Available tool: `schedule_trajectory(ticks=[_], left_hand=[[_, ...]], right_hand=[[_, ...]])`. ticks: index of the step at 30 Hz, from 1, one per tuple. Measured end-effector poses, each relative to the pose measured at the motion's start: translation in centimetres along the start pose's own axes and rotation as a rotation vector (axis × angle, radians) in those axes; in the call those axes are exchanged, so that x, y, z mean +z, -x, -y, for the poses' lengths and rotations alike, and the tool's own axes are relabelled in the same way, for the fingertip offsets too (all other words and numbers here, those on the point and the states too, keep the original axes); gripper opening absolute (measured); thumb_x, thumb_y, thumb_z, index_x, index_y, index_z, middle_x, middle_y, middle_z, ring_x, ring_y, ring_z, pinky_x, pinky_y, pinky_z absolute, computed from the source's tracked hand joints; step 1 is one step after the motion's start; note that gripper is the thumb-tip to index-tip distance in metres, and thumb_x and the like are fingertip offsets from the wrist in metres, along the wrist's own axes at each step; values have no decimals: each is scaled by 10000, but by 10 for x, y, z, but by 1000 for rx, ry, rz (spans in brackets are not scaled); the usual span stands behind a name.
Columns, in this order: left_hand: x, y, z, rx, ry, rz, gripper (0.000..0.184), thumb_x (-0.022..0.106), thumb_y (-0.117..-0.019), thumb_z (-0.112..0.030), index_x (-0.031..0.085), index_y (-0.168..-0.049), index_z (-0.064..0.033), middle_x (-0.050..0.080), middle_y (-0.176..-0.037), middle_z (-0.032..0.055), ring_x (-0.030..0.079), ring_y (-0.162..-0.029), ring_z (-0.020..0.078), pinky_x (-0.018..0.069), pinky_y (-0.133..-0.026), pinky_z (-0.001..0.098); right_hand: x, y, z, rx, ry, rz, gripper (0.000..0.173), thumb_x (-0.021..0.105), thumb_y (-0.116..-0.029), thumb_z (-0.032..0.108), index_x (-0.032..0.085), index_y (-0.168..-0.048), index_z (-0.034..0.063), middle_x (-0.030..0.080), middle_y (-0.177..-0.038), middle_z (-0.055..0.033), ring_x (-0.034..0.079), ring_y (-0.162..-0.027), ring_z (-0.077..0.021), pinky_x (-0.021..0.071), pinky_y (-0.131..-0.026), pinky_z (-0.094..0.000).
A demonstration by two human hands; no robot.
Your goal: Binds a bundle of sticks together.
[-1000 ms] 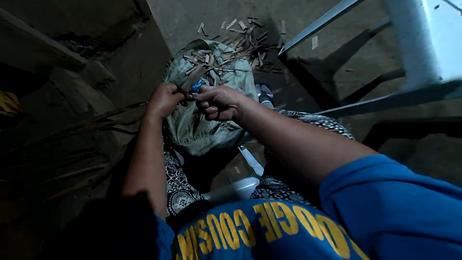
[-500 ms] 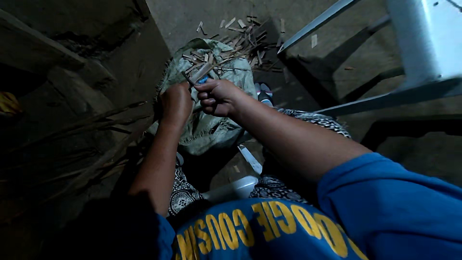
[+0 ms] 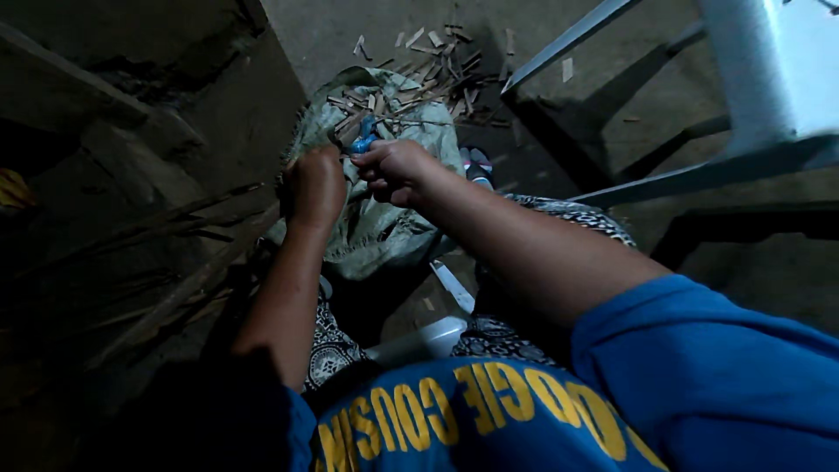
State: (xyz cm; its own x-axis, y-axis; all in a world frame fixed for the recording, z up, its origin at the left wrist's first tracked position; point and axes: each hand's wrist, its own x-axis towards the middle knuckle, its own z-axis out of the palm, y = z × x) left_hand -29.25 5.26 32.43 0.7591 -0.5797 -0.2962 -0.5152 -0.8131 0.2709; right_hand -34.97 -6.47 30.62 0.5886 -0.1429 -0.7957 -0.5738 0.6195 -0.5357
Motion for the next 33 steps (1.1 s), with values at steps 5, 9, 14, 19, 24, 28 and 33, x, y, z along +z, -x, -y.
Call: schedule_trajectory(ticks=[5,9,14,19,24,28,33], left_hand=[[-18,4,2,-75,55,88,269,532,-1046,-121,718,-1216,-26,719,-1194,194,669,-1162,367,463,-1026,592],[-19,-5,16,-110,129,164,270,538,-1067,-179,702,-1217,-28,714,-1174,204,672,-1137,376,488,-995,597],[-13,-12,21,-98,166,187,272,549,-1066,-202,715,-1249,-89,723,-1201,156,675,-1157,333,488,-1017,583],[-10,-9,5,-64,-11,113,250,522,-1040,-96,717,-1181,-28,720,-1174,196,665,-1164,368,450,-1035,584],[3,-5,4,-10,9,-36,223,556,-1012,-57,713,-1160,-2,735,-1153,175,669,-1158,345,418,-1068,558],[11,-3,5,27,-13,-132,181,571,-992,-51,729,-1061,3,751,-1062,167,699,-1080,338,460,-1004,541],[6,-1,5,-13,-12,-94,250,546,-1019,-82,742,-1170,-51,740,-1159,151,678,-1151,319,440,-1054,533]], right_hand=[[-24,-15,10,-78,-21,-198,76,502,-1078,194,532,-1047,132,414,-640,60,318,-445,-31,296,-406,-188],[-20,-10,0,-56,-124,-2,90,507,-1076,204,500,-1002,154,431,-626,57,333,-438,-27,303,-400,-183],[-12,-9,-9,31,-158,180,93,507,-1071,162,480,-984,145,434,-629,44,348,-429,-24,313,-382,-167],[-10,1,-3,149,-285,292,119,450,-1091,183,481,-983,141,415,-584,50,349,-401,-9,296,-357,-146],[-9,4,0,170,-343,254,68,467,-1083,168,486,-1029,132,414,-585,45,351,-392,-13,309,-350,-147],[-2,6,1,90,-178,87,86,529,-1053,149,510,-971,135,401,-574,52,320,-405,-20,277,-370,-167],[-19,-8,12,-30,-127,-172,92,507,-1067,188,554,-1021,123,414,-624,61,315,-437,-29,277,-399,-181]])
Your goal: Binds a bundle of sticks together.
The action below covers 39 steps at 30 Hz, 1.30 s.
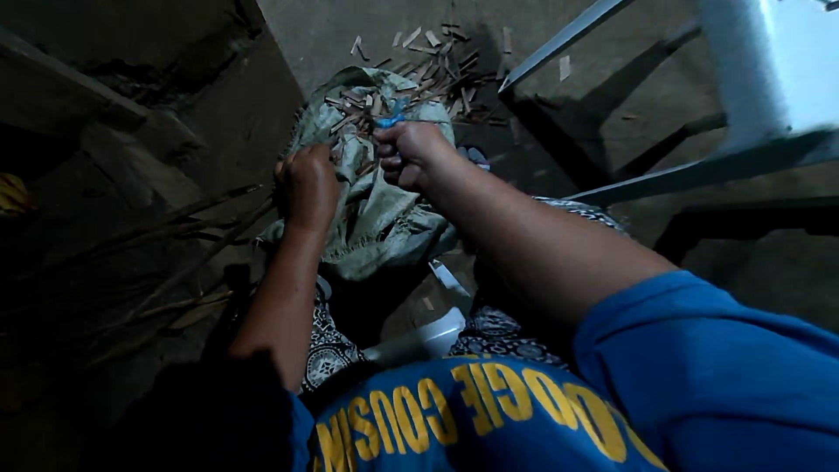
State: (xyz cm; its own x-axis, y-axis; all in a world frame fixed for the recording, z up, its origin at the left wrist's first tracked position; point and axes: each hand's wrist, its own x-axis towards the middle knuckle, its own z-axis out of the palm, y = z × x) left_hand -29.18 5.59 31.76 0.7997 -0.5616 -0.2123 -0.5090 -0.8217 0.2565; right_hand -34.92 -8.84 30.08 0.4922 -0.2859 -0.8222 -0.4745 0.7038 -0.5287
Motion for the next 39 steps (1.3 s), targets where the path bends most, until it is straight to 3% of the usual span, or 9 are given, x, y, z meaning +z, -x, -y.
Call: schedule_trajectory(ticks=[7,12,17,20,22,25,28,35,39], left_hand=[[-8,-11,3,-59,76,169,261,571,-1043,-184,720,-1207,-45,726,-1186,180,665,-1168,351,429,-1045,592],[-15,-20,29,-127,201,365,309,606,-1049,-276,686,-1129,11,701,-1080,222,672,-1040,386,493,-935,623],[-17,-25,52,-128,446,459,287,580,-1073,-272,655,-1024,1,696,-904,80,628,-791,153,521,-797,387],[-14,-25,52,-127,562,485,186,557,-1058,-159,647,-1059,5,661,-899,60,607,-744,95,526,-730,295],[-19,-23,46,-161,630,513,173,556,-1060,-120,646,-1129,10,668,-934,51,610,-754,70,523,-728,253],[-20,-20,44,-162,693,518,111,546,-1053,-80,630,-1071,-9,653,-896,25,601,-714,38,515,-688,207],[-15,-20,42,-111,617,454,134,566,-1039,-108,647,-998,-10,641,-836,31,587,-696,65,508,-686,249],[-16,-12,15,-70,162,330,279,475,-1084,-159,680,-1049,27,696,-1029,215,678,-1012,362,512,-905,576],[-18,-15,24,-53,344,362,256,489,-1078,-149,665,-995,16,674,-929,147,649,-858,244,519,-810,457]], right_hand=[[2,7,-17,64,-31,267,75,502,-1071,165,488,-999,146,427,-623,49,341,-434,-29,304,-394,-178],[-4,-2,-6,-6,-94,99,79,507,-1072,188,513,-1008,143,440,-618,51,356,-439,-33,319,-400,-184],[-2,5,-14,24,-129,354,91,488,-1075,168,472,-986,158,428,-609,49,359,-439,-32,321,-398,-177],[1,11,-21,77,6,561,101,480,-1075,135,449,-981,156,413,-606,52,355,-433,-23,317,-395,-166],[2,11,-22,104,87,604,68,483,-1075,136,455,-1015,151,403,-606,54,346,-430,-20,311,-392,-163],[2,9,-23,136,104,584,44,503,-1067,130,473,-1040,147,408,-605,52,349,-428,-19,303,-386,-160],[5,9,-22,142,80,512,52,526,-1055,115,481,-1046,141,410,-602,45,349,-424,-24,304,-380,-165],[14,10,-13,132,48,365,76,547,-1047,138,507,-1110,121,407,-600,33,353,-418,-39,309,-372,-179],[10,7,-15,118,-2,457,35,520,-1058,131,488,-1071,130,405,-597,39,348,-417,-28,309,-374,-168]])
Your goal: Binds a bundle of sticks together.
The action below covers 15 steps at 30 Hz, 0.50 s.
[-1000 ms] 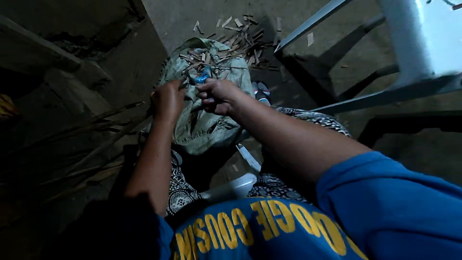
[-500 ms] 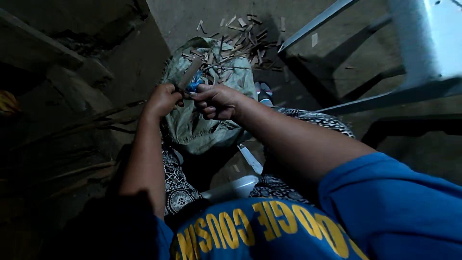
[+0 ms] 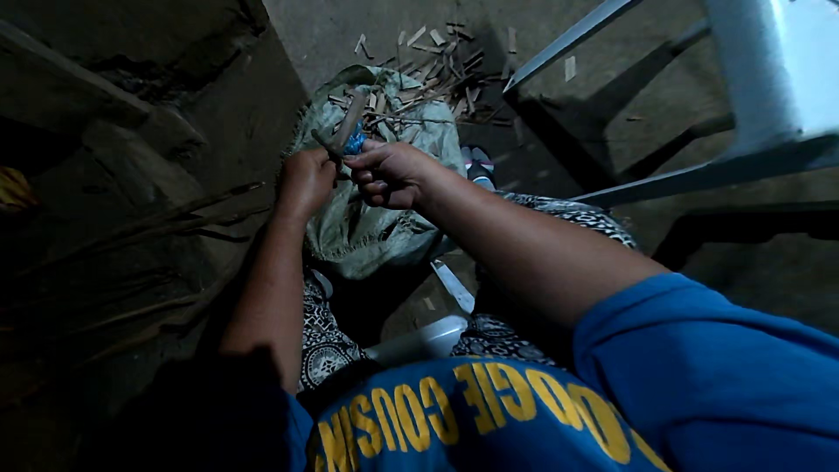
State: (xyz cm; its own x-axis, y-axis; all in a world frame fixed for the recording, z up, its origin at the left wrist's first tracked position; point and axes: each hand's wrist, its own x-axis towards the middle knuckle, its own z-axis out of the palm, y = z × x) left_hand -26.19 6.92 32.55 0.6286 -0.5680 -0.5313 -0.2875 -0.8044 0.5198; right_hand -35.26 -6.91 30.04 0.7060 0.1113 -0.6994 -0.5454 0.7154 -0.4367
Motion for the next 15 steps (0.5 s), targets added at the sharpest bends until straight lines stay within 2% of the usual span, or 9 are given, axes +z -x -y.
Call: schedule_trajectory(ticks=[2,3,6,9,11,13,15], left_hand=[[-5,-3,14,32,230,44,209,547,-1066,-159,649,-961,-9,636,-805,35,579,-685,87,497,-671,274],[-7,-4,20,41,340,80,187,560,-1061,-152,626,-937,-29,633,-752,-7,569,-627,39,489,-621,210],[-10,-2,29,31,563,175,179,556,-1065,-134,610,-920,-42,619,-685,-31,553,-574,25,470,-573,166],[-9,-2,25,11,498,174,178,547,-1070,-134,606,-930,-40,613,-708,-22,551,-590,24,471,-585,170],[-5,-3,18,25,282,120,217,544,-1075,-167,633,-944,-19,640,-794,21,579,-664,63,501,-657,239],[1,0,8,42,53,54,268,512,-1080,-175,678,-996,17,687,-933,133,667,-848,212,546,-818,419],[7,7,-8,29,-147,-5,291,470,-1087,-166,698,-1086,16,708,-1047,206,690,-1011,350,522,-918,568]], right_hand=[[-7,0,-1,-3,-33,122,56,490,-1070,121,473,-1023,147,402,-594,50,340,-414,-13,304,-371,-152],[-10,0,-1,5,-32,175,70,477,-1074,115,466,-1016,153,398,-590,54,341,-412,-9,308,-371,-147],[-11,1,0,40,5,177,49,472,-1067,105,497,-1050,144,406,-590,52,348,-411,-9,309,-370,-147],[-7,1,0,46,21,92,49,487,-1063,110,513,-1092,140,411,-591,47,348,-407,-16,307,-365,-155],[-4,0,-1,30,29,29,87,513,-1054,112,523,-1135,143,412,-598,45,346,-413,-24,310,-368,-168],[-3,-3,-1,17,25,-16,100,531,-1048,112,524,-1144,140,417,-599,40,350,-409,-29,316,-364,-175],[-2,-4,0,15,-1,-57,82,548,-1042,116,513,-1115,128,418,-596,31,353,-404,-33,322,-359,-177]])
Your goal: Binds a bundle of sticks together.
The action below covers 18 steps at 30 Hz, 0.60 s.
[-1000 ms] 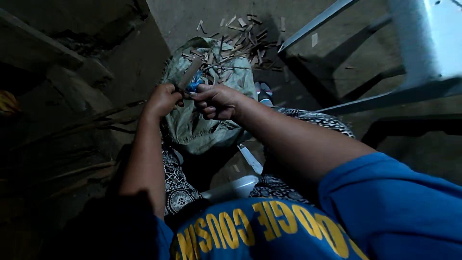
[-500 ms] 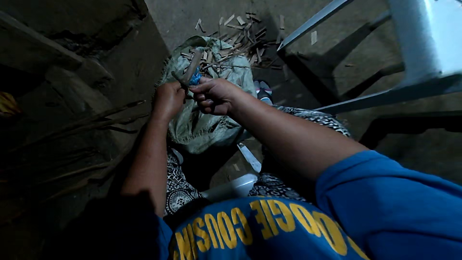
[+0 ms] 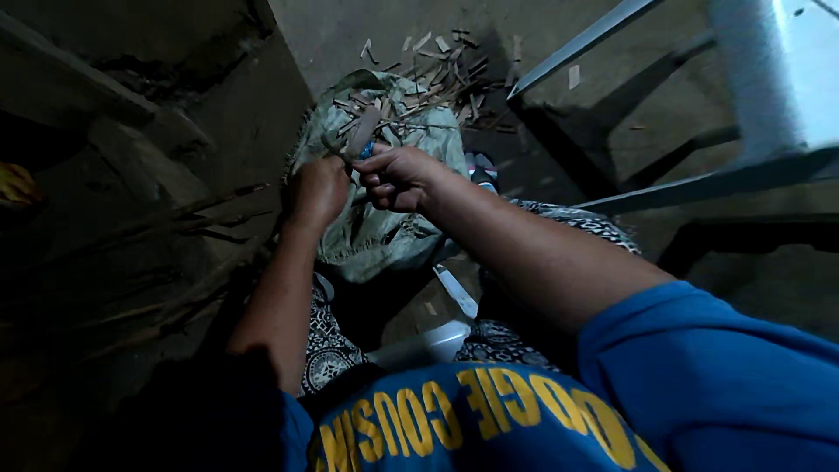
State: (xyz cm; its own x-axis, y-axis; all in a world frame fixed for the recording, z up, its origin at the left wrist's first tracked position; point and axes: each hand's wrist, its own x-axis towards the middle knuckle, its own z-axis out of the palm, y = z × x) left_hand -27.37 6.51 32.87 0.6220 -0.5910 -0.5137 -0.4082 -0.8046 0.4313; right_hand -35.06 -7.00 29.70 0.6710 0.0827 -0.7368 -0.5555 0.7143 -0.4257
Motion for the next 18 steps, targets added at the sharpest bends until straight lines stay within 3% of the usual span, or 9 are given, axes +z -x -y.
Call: schedule_trajectory(ticks=[3,6,9,12,18], left_hand=[[4,8,-18,-21,-206,-46,289,445,-1074,-115,702,-1140,-1,715,-1147,203,680,-1115,377,501,-945,590],[12,10,-19,18,-296,-138,272,465,-1061,-95,712,-1122,3,723,-1129,199,692,-1090,368,489,-949,570],[16,6,-15,-8,-270,-200,281,478,-1054,-103,730,-1140,-16,724,-1159,190,686,-1108,361,485,-974,566],[3,0,-9,-110,-161,-129,278,486,-1066,-111,707,-1185,10,683,-1240,216,642,-1197,376,459,-1035,585],[7,1,-6,-65,-140,-175,253,533,-1056,-122,716,-1144,29,701,-1214,203,661,-1164,359,474,-1023,558]], right_hand=[[4,0,1,7,-45,-54,64,551,-1044,129,498,-1080,133,418,-597,34,351,-408,-26,309,-362,-169],[6,2,3,4,-76,-62,31,531,-1055,137,502,-1050,129,419,-593,42,340,-409,-18,296,-365,-161],[4,5,5,40,-160,6,105,483,-1076,168,507,-980,131,402,-571,58,317,-392,-3,273,-352,-143],[-1,7,-1,78,-177,129,118,447,-1086,151,480,-973,148,418,-574,60,349,-397,1,299,-357,-139],[4,5,-4,38,-83,1,82,502,-1069,130,489,-989,141,397,-581,56,329,-411,-10,279,-369,-155]])
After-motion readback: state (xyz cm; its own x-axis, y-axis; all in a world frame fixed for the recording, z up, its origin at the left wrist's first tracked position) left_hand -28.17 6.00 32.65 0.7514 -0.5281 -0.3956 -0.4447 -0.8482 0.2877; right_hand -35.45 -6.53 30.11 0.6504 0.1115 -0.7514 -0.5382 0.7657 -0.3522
